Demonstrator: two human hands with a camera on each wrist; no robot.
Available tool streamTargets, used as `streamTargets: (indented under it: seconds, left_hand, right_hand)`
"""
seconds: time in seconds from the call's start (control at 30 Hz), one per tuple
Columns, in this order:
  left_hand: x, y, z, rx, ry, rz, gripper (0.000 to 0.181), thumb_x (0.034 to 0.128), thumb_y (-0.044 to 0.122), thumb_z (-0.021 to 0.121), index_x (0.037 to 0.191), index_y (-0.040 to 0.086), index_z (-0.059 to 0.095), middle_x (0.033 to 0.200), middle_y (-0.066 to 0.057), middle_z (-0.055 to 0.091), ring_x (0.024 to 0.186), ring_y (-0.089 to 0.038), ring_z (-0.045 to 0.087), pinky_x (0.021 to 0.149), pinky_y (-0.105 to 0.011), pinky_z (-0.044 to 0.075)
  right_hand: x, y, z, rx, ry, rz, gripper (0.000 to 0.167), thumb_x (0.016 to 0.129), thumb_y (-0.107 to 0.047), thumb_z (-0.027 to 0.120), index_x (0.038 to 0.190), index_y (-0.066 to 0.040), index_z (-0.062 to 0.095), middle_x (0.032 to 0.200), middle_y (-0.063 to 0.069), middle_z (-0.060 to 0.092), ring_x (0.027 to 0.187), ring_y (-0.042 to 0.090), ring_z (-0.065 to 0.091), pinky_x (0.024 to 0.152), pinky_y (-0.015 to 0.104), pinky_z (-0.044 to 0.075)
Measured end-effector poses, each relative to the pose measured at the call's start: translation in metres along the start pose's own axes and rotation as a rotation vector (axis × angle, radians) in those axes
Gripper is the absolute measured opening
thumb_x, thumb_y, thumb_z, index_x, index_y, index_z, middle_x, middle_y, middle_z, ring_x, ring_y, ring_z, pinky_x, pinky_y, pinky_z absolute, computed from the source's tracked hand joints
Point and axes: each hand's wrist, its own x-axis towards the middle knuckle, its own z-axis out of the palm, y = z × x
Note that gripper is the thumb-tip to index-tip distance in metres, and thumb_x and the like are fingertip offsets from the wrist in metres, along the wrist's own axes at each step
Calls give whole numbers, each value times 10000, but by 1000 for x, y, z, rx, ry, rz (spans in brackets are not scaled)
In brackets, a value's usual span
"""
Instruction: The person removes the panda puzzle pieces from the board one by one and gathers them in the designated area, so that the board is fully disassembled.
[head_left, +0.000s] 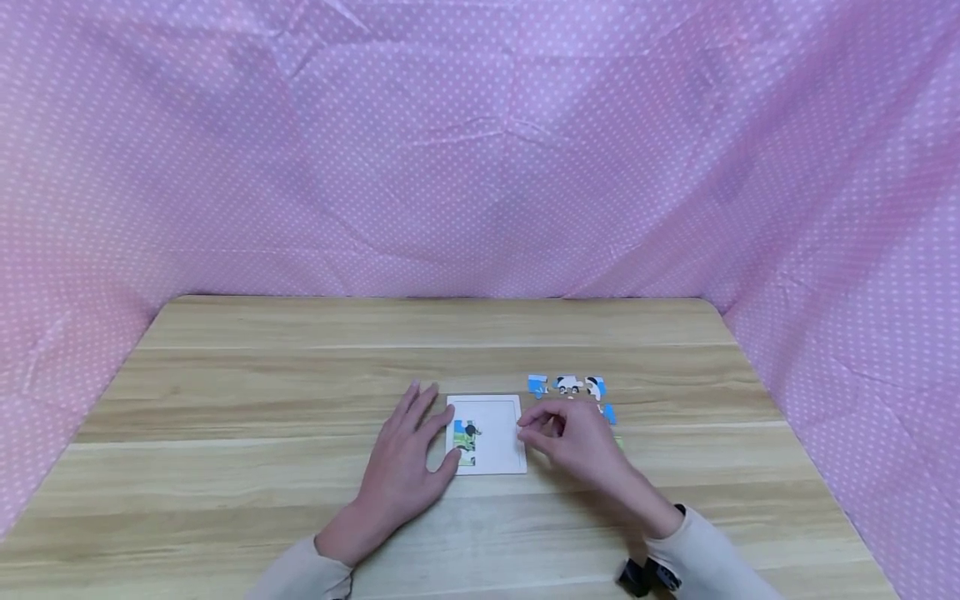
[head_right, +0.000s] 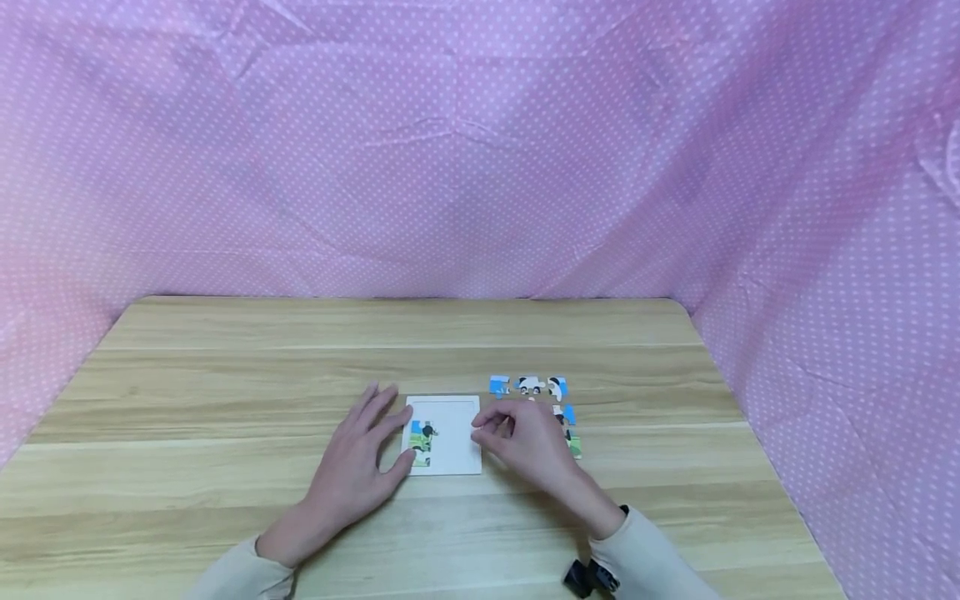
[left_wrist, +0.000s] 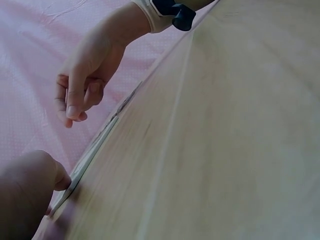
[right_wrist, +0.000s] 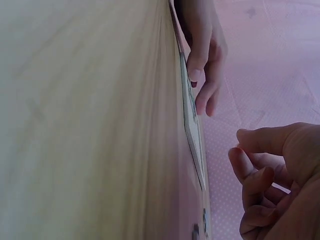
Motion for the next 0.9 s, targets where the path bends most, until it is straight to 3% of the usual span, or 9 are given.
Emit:
streamTargets:
  seconds: [0.1,0.3,0.53,0.9]
  left_hand:
    - [3,-1,0,14,-13,35,577,960,351,783,1445,43,731,1705,-138,502,1664,-407,299,1204,-693,435]
    - [3,-3,1,13,-28,53,598,975,349,778,1473,27,701,1642,-101,581,1660,-362,325,1222,-679,419]
    - [0,-4,1,49,-36,74,621,991,368,770,1489,9,678,1653,-105,572,1639,-347,379,1235,-641,408]
    - [0,-4,0,28,-46,68,602,998,364,761,1472,2,682,1645,-112,579,1610,-356,429,1266,-618,380]
  right_hand:
    - [3,-3,4,-10,-10,11,107,907,-96,923,959,-161,856,856,-99,731,681,66,562,618,218,473]
    - [10,-8,12,-25,-34,28,124,908,-115,928,976,-199,867,847,-135,728,655,66,552,603,225,458]
    - [20,-10,21,21,-67,-58,115,924,-58,900,1023,-111,873,824,-96,757,588,58,527,544,206,424]
    - [28,-16,36,28,-102,-21,133,938,-68,888,1063,-109,866,870,-75,764,608,43,555,539,195,437]
